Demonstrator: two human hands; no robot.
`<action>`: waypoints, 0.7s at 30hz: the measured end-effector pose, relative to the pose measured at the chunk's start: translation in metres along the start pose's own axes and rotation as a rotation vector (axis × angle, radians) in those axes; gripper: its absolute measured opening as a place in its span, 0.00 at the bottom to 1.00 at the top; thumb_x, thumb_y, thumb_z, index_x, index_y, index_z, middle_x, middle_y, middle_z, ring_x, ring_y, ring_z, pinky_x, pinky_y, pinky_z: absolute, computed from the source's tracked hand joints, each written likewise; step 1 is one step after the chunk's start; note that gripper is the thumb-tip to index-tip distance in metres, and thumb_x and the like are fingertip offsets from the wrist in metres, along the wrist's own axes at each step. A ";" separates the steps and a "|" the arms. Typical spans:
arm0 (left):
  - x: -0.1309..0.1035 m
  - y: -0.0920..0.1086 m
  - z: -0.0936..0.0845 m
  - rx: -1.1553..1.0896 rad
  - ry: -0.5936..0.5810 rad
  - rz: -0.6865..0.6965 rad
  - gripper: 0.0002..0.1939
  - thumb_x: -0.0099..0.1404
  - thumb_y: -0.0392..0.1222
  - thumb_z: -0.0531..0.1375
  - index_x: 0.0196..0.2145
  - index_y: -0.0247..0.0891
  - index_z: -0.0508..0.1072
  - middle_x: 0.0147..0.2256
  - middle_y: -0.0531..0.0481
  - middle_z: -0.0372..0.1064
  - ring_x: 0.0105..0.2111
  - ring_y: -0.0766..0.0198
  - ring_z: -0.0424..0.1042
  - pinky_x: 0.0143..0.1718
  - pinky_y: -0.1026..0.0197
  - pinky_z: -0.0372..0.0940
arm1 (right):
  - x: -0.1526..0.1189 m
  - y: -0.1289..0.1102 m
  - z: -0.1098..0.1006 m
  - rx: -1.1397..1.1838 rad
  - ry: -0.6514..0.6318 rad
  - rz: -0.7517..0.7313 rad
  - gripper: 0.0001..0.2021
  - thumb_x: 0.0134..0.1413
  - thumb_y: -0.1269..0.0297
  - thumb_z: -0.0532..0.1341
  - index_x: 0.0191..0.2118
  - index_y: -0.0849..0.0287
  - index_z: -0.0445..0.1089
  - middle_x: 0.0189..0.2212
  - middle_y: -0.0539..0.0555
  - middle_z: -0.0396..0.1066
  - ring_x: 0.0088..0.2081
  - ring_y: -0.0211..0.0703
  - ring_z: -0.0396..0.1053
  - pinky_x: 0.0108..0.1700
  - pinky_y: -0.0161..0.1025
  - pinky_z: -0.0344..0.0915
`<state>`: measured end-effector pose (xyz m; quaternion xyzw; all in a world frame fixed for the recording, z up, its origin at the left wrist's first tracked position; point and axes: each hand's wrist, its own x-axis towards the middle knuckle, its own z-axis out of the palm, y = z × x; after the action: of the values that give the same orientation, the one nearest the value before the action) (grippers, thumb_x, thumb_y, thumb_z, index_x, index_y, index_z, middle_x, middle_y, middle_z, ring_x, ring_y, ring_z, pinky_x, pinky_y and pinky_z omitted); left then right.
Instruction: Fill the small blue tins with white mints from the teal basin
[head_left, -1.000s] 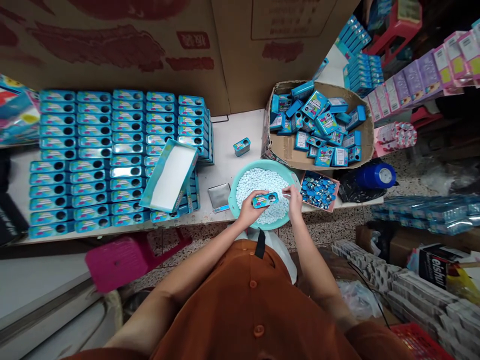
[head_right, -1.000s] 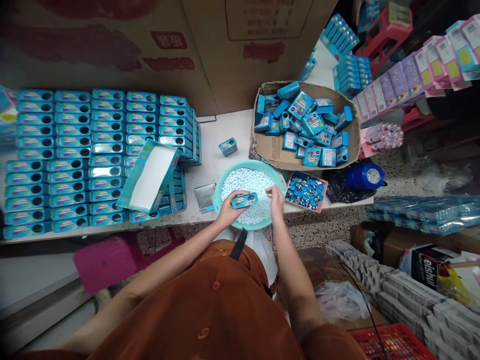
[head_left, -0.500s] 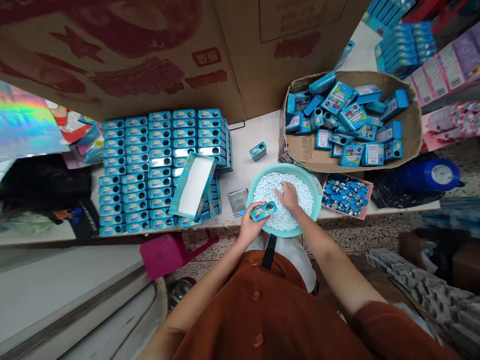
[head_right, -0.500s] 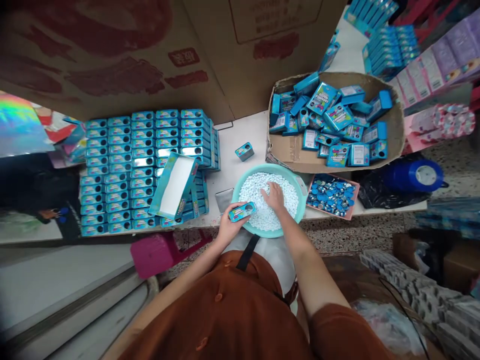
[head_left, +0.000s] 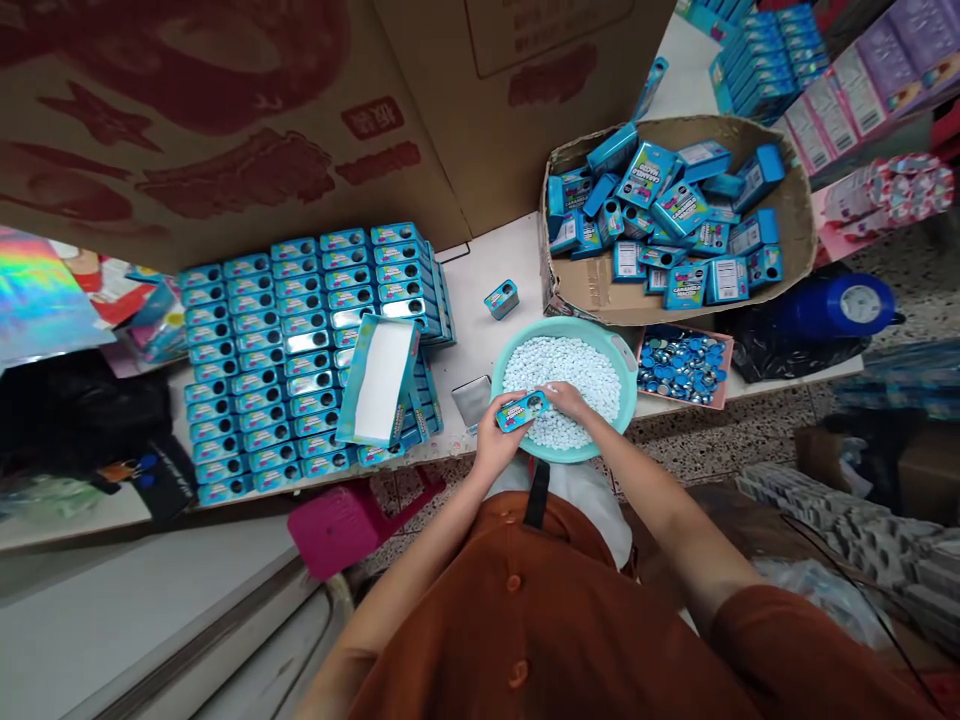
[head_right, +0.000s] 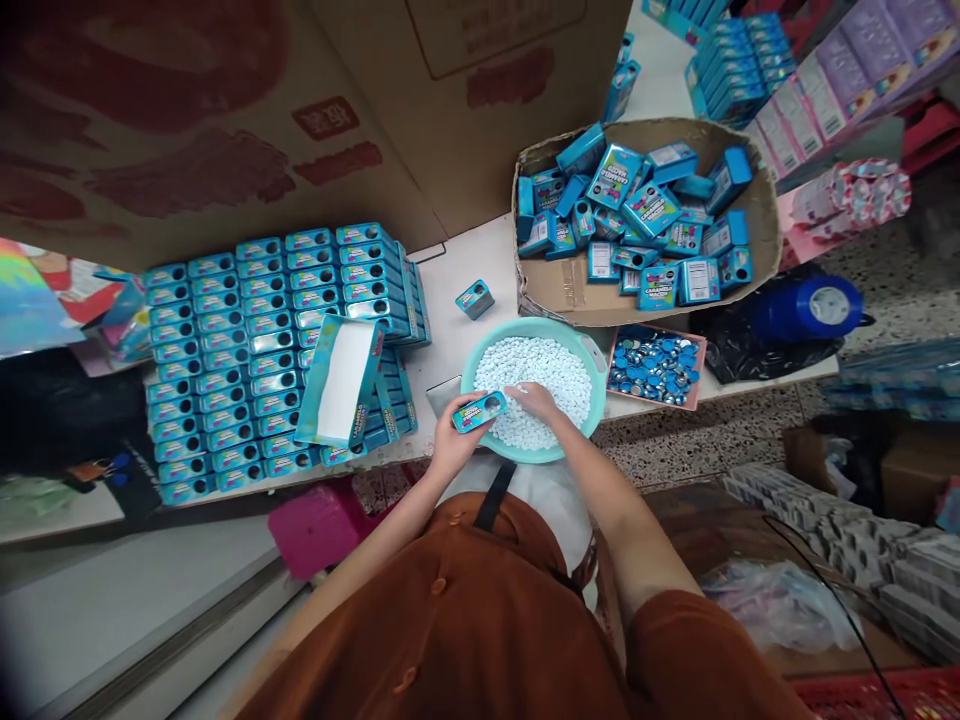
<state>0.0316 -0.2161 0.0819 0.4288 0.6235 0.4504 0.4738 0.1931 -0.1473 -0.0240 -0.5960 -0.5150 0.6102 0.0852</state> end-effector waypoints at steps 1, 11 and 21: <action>0.000 -0.001 -0.001 0.007 0.002 0.003 0.18 0.54 0.40 0.65 0.43 0.40 0.69 0.46 0.46 0.71 0.48 0.56 0.70 0.52 0.51 0.64 | -0.001 -0.002 0.001 0.194 -0.018 0.066 0.19 0.47 0.45 0.60 0.30 0.58 0.71 0.28 0.51 0.74 0.31 0.43 0.70 0.34 0.37 0.65; -0.004 -0.011 -0.010 0.109 -0.065 -0.002 0.18 0.53 0.36 0.63 0.44 0.41 0.70 0.47 0.46 0.71 0.48 0.55 0.70 0.51 0.52 0.64 | -0.036 -0.041 -0.022 1.348 -0.053 0.124 0.16 0.50 0.49 0.58 0.27 0.55 0.57 0.16 0.43 0.58 0.15 0.30 0.51 0.14 0.28 0.46; -0.002 0.007 0.019 0.267 -0.147 0.203 0.21 0.50 0.27 0.59 0.43 0.42 0.71 0.44 0.49 0.72 0.46 0.56 0.69 0.49 0.52 0.62 | -0.084 -0.105 -0.022 1.233 0.369 -0.194 0.19 0.54 0.44 0.52 0.24 0.55 0.54 0.18 0.45 0.55 0.19 0.33 0.57 0.22 0.33 0.59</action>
<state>0.0512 -0.2133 0.0864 0.5804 0.5948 0.3769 0.4091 0.1802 -0.1479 0.1116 -0.4835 -0.0984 0.6710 0.5534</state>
